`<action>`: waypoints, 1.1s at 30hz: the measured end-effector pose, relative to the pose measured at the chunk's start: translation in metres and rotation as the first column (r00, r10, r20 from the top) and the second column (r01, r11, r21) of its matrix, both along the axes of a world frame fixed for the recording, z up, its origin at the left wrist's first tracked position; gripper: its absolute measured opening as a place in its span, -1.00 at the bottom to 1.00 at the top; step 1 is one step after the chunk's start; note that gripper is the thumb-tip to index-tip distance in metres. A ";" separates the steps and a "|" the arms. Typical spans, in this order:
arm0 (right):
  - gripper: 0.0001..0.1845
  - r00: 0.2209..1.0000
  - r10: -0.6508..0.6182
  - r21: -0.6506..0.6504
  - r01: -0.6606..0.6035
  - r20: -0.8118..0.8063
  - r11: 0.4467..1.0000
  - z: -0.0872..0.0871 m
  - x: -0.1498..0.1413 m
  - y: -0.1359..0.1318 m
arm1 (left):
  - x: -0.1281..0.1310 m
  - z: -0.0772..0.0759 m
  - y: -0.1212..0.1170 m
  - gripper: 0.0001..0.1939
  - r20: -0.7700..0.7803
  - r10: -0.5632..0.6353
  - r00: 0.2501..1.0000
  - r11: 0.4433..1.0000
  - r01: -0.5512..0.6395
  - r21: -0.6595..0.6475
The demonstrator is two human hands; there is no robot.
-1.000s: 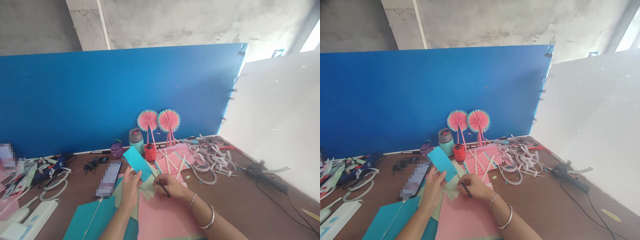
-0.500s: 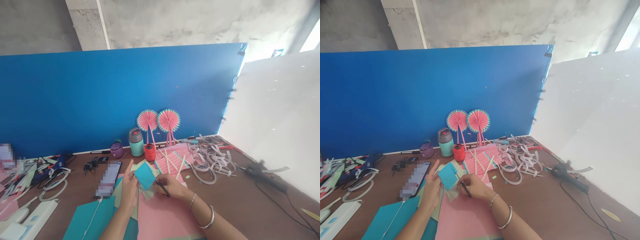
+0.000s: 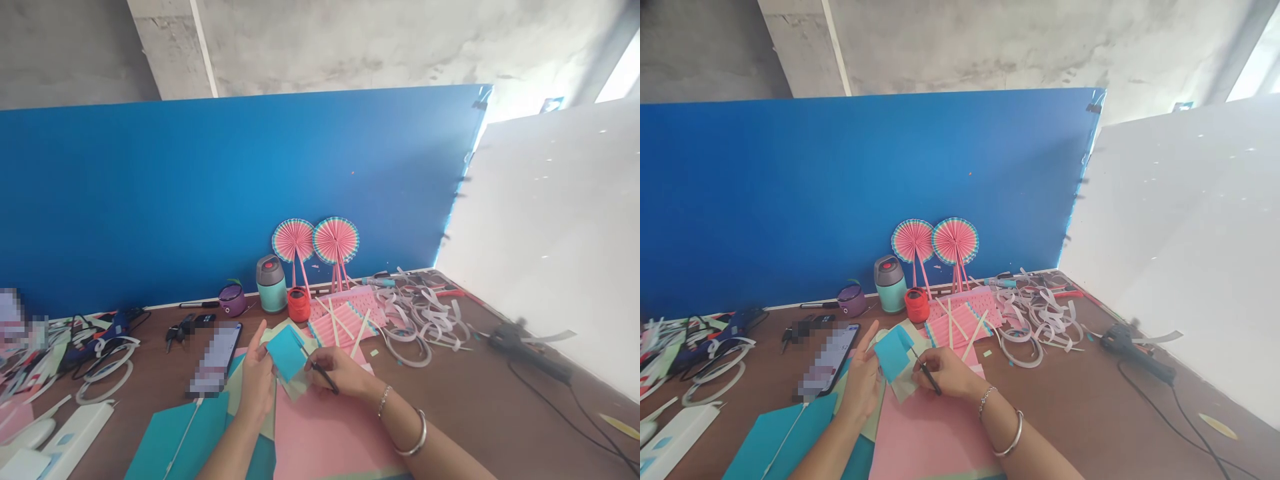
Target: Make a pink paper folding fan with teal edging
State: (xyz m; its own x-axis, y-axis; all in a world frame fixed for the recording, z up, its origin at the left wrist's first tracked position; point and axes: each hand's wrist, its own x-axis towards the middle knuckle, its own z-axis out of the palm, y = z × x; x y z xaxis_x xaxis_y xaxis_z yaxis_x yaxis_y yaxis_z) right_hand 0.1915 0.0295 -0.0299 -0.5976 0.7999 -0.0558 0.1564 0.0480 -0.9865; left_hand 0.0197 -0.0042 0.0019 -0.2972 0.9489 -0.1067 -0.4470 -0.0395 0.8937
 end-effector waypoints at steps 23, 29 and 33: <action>-0.82 1.000 -0.003 -0.014 0.003 -0.001 1.000 0.000 0.000 0.000 | -0.008 -0.008 0.000 -0.15 -0.114 -0.028 0.993 1.000 0.029 0.010; -0.85 1.000 -0.008 0.006 0.008 0.008 1.000 -0.001 0.000 0.000 | -0.003 0.000 -0.001 -0.03 -0.003 -0.030 1.000 1.000 0.030 -0.010; -0.83 1.000 -0.008 -0.006 0.008 0.020 1.000 -0.001 0.000 0.001 | -0.003 -0.001 -0.001 0.00 -0.001 -0.012 1.000 1.000 0.012 -0.022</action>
